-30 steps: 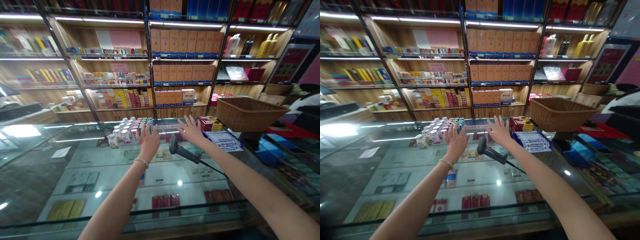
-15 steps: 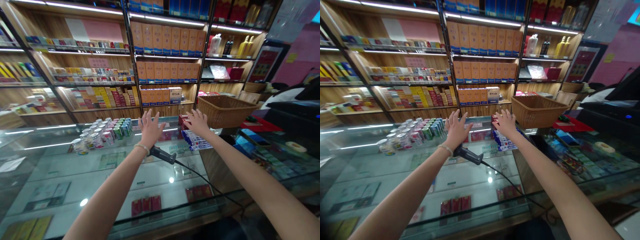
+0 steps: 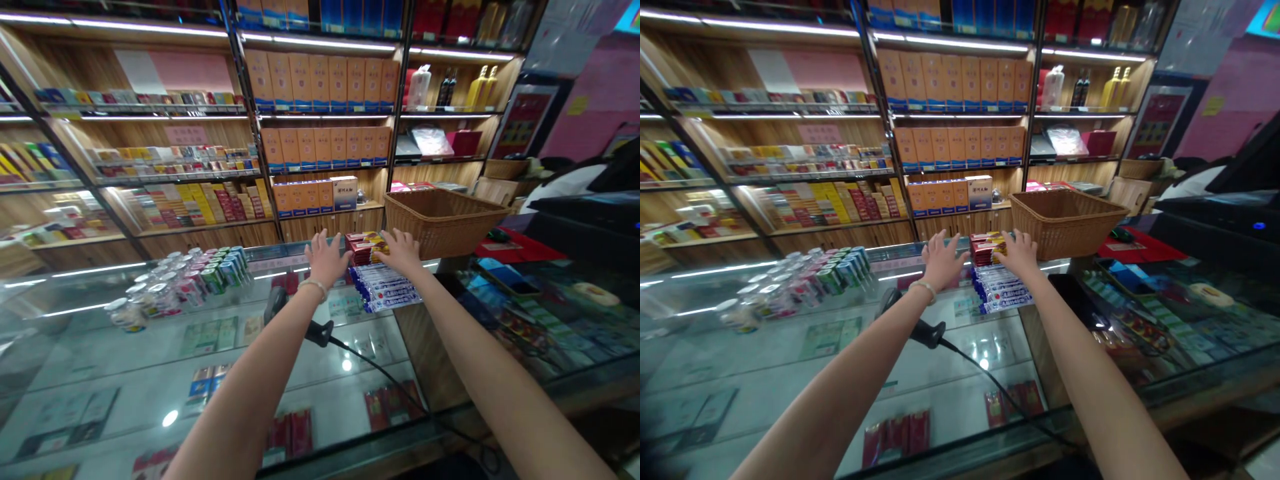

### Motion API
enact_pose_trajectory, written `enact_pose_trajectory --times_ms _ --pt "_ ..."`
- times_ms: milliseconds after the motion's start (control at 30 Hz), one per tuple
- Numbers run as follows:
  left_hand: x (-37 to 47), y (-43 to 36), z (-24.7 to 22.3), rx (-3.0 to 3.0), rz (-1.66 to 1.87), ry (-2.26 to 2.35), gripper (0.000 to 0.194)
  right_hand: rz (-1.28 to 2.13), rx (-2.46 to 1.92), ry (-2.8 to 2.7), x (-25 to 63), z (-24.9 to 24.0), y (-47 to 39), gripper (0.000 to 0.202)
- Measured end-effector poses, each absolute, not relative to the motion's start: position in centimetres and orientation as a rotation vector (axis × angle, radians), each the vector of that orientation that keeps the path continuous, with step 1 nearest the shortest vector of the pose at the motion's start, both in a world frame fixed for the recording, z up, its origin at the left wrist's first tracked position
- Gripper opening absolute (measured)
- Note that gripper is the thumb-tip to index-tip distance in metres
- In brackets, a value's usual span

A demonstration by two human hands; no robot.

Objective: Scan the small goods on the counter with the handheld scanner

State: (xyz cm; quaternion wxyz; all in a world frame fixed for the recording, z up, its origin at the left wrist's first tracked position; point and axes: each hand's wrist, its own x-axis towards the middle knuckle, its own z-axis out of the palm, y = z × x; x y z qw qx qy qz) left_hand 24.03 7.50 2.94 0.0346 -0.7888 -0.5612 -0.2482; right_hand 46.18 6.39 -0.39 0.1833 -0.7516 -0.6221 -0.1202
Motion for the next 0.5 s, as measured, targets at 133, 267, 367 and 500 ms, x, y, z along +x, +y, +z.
enact_pose_trajectory --times_ms 133,267,367,500 --pt "26.1 8.7 2.1 -2.447 -0.738 -1.763 0.062 -0.302 -2.124 -1.756 46.9 -1.6 7.2 0.074" --pt "27.7 9.2 1.4 -2.479 -0.699 -1.794 0.06 -0.267 -2.15 -1.744 47.2 -2.3 7.5 0.074" --pt "28.4 9.3 0.9 -2.493 -0.65 -1.832 0.057 -0.248 -2.168 -1.739 47.1 -2.3 7.5 0.072" --pt "28.7 9.4 0.1 -2.494 -0.638 -1.829 0.054 -0.166 -2.208 -1.716 47.0 -2.4 7.4 0.068"
